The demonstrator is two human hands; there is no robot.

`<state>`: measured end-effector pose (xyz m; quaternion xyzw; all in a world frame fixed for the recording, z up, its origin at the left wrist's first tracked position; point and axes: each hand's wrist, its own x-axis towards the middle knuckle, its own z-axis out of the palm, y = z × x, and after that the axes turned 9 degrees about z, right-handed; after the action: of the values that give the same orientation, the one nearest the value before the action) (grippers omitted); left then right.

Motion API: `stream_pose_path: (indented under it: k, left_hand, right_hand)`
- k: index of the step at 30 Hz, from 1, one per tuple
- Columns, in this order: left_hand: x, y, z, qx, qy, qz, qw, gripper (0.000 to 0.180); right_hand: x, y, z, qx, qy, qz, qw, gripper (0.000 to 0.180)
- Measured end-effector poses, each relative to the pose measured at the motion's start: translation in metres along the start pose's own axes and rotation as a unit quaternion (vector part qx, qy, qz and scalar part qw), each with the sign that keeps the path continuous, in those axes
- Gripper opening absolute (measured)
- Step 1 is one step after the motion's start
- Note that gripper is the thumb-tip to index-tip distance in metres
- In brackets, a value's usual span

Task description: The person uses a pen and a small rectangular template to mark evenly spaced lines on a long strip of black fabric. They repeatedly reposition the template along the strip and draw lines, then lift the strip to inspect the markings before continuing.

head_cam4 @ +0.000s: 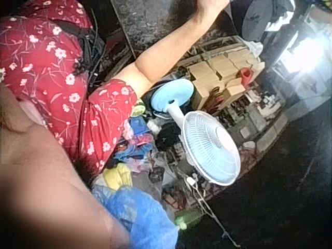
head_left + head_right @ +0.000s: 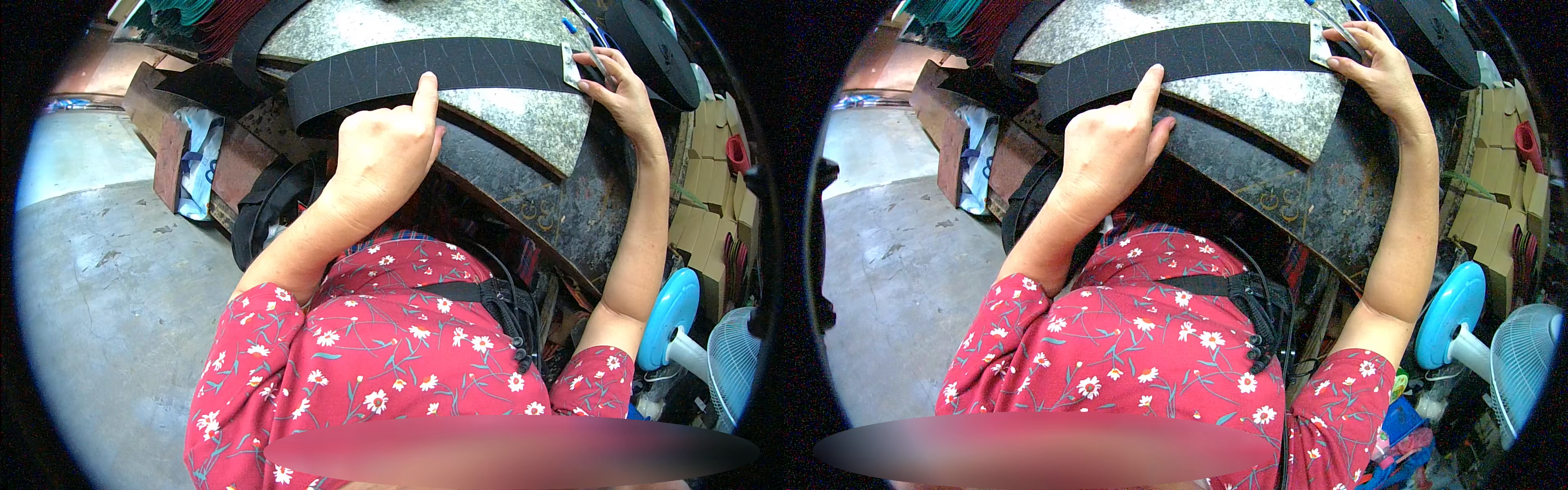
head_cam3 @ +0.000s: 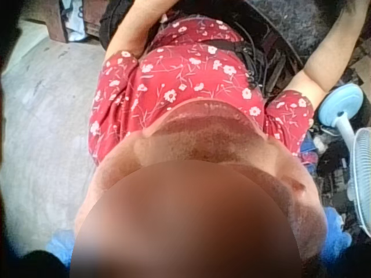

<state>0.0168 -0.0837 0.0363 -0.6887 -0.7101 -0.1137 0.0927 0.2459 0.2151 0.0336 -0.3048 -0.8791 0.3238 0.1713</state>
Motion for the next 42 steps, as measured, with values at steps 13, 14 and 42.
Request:
stream_pose_path:
  k: [13,14,42]
  left_hand:
    - [-0.001,-0.007,-0.010,-0.075,0.015,0.001,0.997,0.068]
    - [-0.001,-0.007,-0.011,-0.078,0.013,-0.004,0.997,0.068]
    - [0.011,0.002,0.005,0.104,0.037,0.059,0.992,0.050]
  right_hand:
    - [-0.001,-0.001,0.000,0.009,0.002,0.005,1.000,0.040]
    - [-0.001,-0.001,0.000,0.014,-0.001,0.011,1.000,0.040]
    - [0.000,0.003,0.001,-0.017,0.016,-0.014,1.000,0.041]
